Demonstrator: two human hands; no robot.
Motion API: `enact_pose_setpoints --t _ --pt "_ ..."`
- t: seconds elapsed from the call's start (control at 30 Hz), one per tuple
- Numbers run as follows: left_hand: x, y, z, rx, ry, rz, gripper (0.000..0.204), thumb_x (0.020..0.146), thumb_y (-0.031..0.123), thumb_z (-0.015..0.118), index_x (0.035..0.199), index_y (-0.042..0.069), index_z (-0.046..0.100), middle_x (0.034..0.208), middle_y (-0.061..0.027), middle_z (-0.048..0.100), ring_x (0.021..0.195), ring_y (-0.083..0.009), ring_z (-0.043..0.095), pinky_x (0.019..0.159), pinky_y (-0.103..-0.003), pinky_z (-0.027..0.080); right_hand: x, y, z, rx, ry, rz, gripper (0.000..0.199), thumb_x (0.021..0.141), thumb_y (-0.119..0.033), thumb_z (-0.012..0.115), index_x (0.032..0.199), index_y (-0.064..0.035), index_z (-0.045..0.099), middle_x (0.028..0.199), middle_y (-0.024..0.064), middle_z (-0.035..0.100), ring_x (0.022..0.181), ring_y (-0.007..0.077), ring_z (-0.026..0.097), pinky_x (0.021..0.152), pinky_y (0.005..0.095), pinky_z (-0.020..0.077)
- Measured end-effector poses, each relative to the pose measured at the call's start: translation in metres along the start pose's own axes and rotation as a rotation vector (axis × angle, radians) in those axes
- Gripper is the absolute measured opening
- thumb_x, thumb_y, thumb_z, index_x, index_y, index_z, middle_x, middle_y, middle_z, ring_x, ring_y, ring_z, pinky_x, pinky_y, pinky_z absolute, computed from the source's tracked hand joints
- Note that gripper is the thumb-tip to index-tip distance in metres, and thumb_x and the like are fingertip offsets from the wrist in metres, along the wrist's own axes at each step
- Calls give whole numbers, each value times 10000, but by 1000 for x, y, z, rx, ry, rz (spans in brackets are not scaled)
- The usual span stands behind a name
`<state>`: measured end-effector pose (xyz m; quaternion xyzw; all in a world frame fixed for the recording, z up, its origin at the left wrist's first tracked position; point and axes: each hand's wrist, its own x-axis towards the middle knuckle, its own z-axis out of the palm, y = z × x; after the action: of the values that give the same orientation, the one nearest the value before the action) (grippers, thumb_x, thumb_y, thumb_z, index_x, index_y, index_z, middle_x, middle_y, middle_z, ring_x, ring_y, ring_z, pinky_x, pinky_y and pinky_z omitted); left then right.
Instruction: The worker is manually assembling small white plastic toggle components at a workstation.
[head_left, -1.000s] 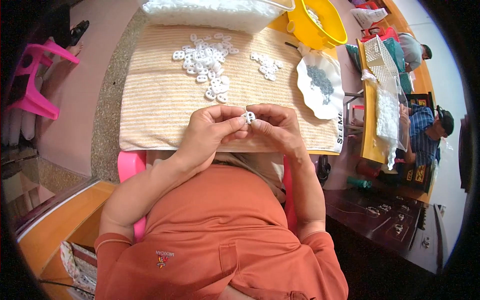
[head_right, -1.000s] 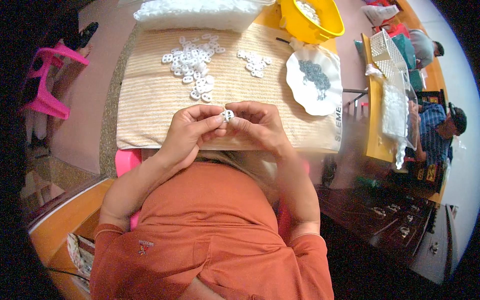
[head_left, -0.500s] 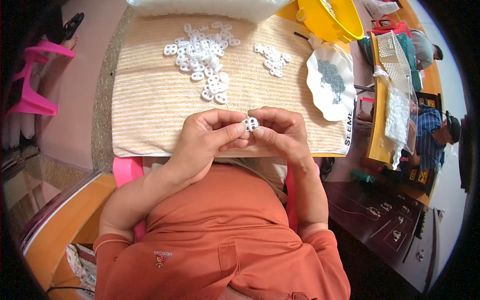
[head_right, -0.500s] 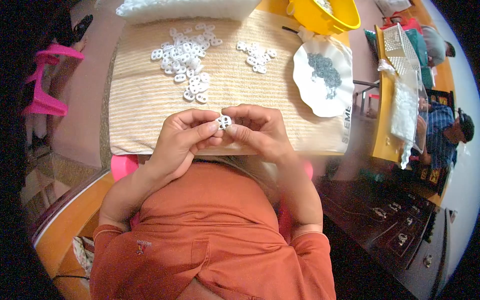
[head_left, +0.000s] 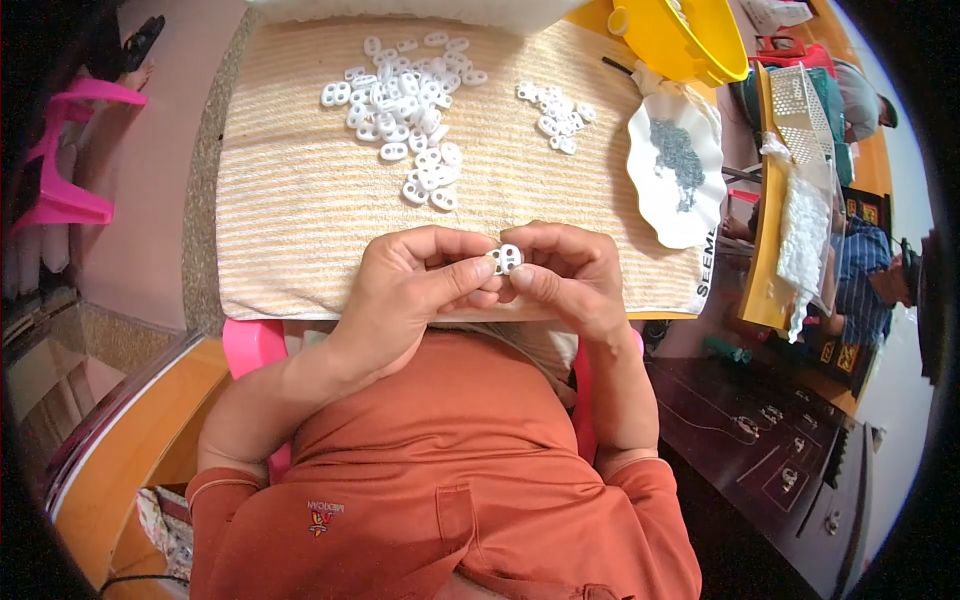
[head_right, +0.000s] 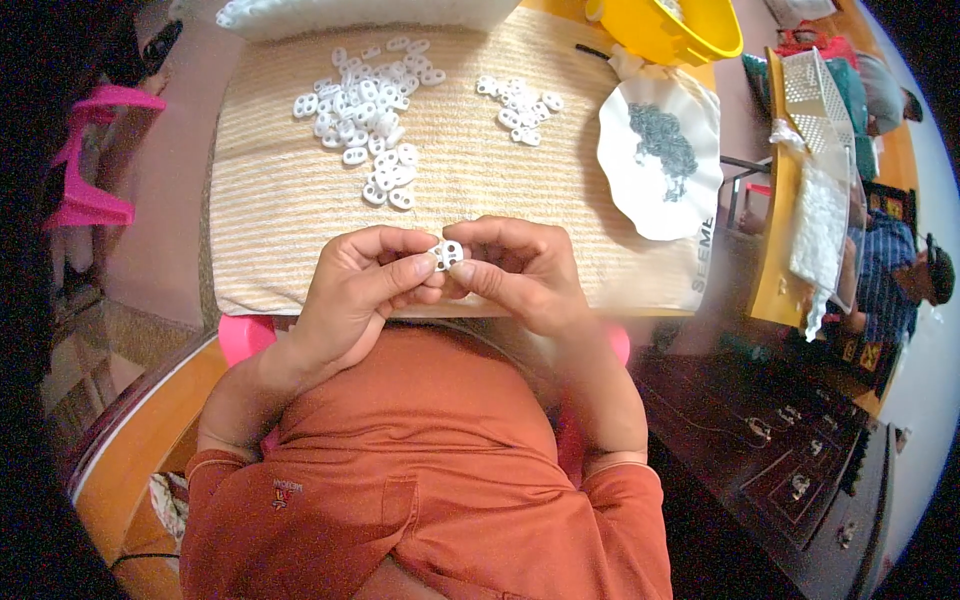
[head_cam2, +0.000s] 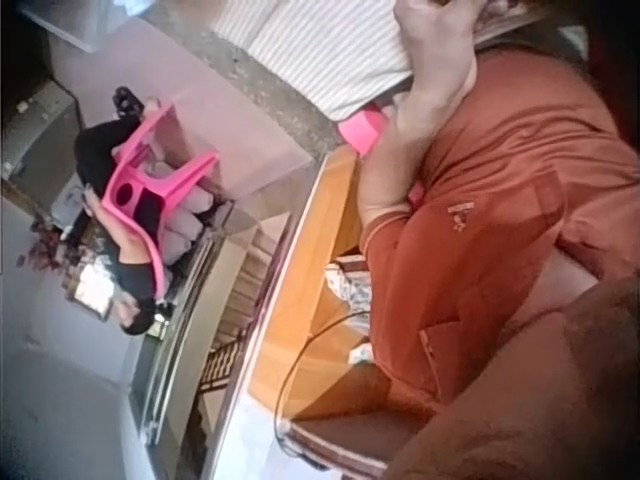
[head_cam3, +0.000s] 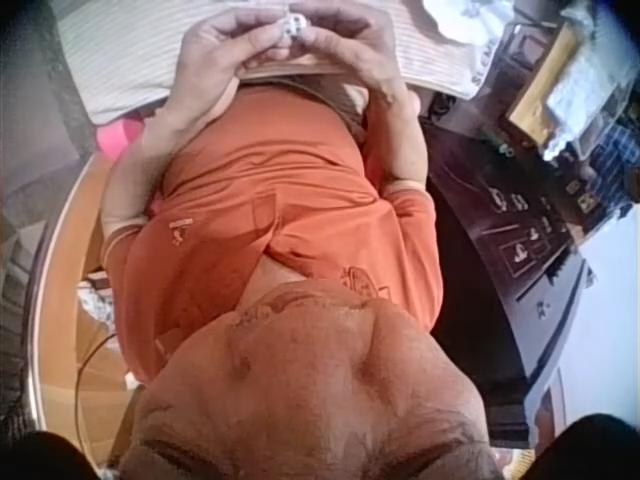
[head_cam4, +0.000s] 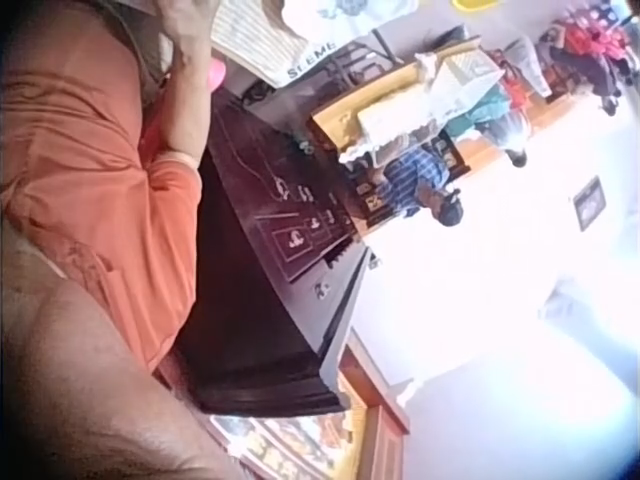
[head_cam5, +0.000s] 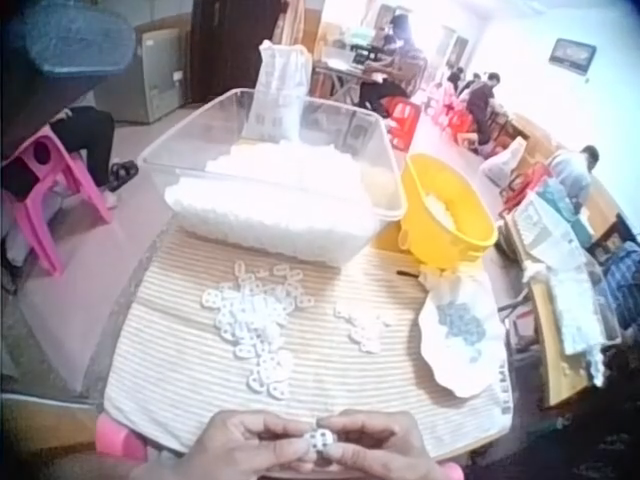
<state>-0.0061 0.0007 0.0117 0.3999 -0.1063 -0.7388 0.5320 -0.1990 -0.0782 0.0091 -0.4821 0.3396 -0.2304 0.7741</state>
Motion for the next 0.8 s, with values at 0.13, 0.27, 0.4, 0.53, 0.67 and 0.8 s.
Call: enact_pose_setpoints --t 0.13,0.27,0.4,0.53,0.67,0.8 --pt "1 1 0 -10 5 -18 176 893 40 639 1064 -7 636 930 -105 692 793 -133 678 722 -245 581 1 0 1 -13 20 31 263 853 53 647 1112 84 614 1029 140 657 925 194 659 813 307 537" --pt "1 0 -2 16 2 -14 178 895 38 636 1066 -9 636 934 -107 693 794 -132 678 718 -242 580 2 3 1 -6 -2 -23 300 869 -11 672 1159 44 620 946 67 678 856 126 654 755 248 534" --pt "1 0 -1 15 9 -21 176 897 33 631 1067 -12 637 939 -109 693 791 -130 675 714 -238 579 1 2 2 12 -2 -16 303 866 -7 673 1159 46 621 952 68 678 861 126 653 764 251 532" --pt "2 -1 -1 1 -1 -1 186 899 44 638 1066 -38 632 899 -99 685 776 -127 669 706 -227 565 1 0 3 5 -1 -5 310 863 -2 673 1165 46 619 964 73 680 877 128 651 781 259 532" --pt "2 -3 -3 -18 -10 -11 177 899 47 642 1059 -27 636 897 -92 685 771 -125 667 704 -226 565 0 0 3 34 -7 6 313 861 2 673 1167 46 619 981 78 682 895 133 650 800 266 531" --pt "2 -4 -4 -74 -46 -47 167 896 57 652 1051 -2 640 901 -81 682 782 -124 667 703 -228 570 -1 1 2 63 -44 -41 312 859 10 673 1165 46 620 1001 86 683 910 138 651 817 273 533"
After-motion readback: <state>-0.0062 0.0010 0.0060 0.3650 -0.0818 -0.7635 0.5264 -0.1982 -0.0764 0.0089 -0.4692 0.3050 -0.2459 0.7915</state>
